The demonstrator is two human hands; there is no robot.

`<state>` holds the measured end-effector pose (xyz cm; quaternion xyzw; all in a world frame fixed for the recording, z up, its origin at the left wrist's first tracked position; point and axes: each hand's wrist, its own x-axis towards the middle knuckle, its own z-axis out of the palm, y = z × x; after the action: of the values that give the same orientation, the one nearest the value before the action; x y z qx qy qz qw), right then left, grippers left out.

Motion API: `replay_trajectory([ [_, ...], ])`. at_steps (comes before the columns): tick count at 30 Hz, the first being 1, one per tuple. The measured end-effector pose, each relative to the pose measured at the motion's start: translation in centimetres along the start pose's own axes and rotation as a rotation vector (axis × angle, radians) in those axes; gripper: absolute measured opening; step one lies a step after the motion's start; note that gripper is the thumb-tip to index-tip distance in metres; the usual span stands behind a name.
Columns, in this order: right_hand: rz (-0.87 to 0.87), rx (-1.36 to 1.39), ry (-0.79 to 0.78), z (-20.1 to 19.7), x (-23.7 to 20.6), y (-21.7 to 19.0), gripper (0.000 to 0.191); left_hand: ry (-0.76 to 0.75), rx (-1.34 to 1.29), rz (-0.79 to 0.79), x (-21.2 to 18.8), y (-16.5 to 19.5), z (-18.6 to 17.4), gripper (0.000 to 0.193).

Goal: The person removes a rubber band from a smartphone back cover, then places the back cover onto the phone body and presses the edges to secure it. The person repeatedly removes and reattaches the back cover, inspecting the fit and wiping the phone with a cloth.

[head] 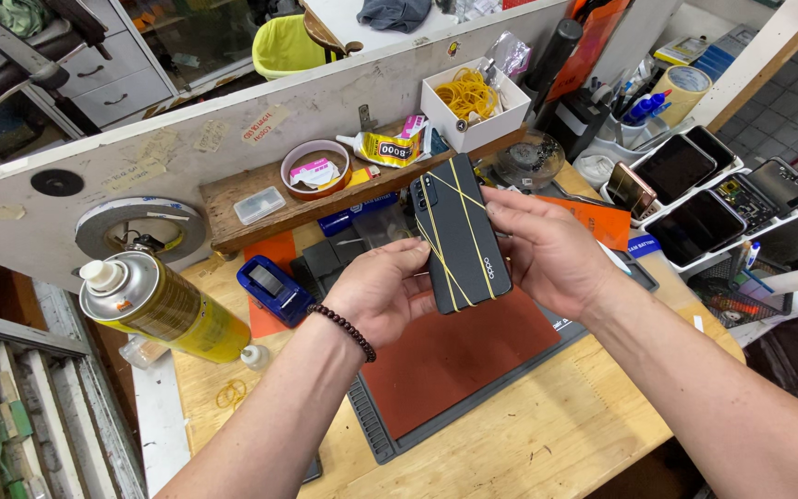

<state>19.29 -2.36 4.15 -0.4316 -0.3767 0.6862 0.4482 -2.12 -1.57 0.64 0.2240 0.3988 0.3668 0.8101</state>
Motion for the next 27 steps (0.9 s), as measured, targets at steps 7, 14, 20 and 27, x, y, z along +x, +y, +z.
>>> replay_trajectory([
  [7,0.032,0.005,0.001,-0.3,0.1,0.2,0.045,0.013,0.009,0.000,0.1,0.3,-0.1,0.020],
  [14,0.032,0.059,0.033,-0.5,0.2,0.4,0.045,0.006,0.008,-0.020,0.1,0.6,0.0,0.019],
  [20,0.023,0.059,0.009,-1.2,0.5,1.0,0.042,-0.048,0.037,0.052,-0.8,0.8,0.1,0.021],
  [27,0.036,0.065,0.072,-0.6,0.7,1.5,0.039,-0.163,0.064,0.114,-1.0,0.5,1.0,0.025],
])
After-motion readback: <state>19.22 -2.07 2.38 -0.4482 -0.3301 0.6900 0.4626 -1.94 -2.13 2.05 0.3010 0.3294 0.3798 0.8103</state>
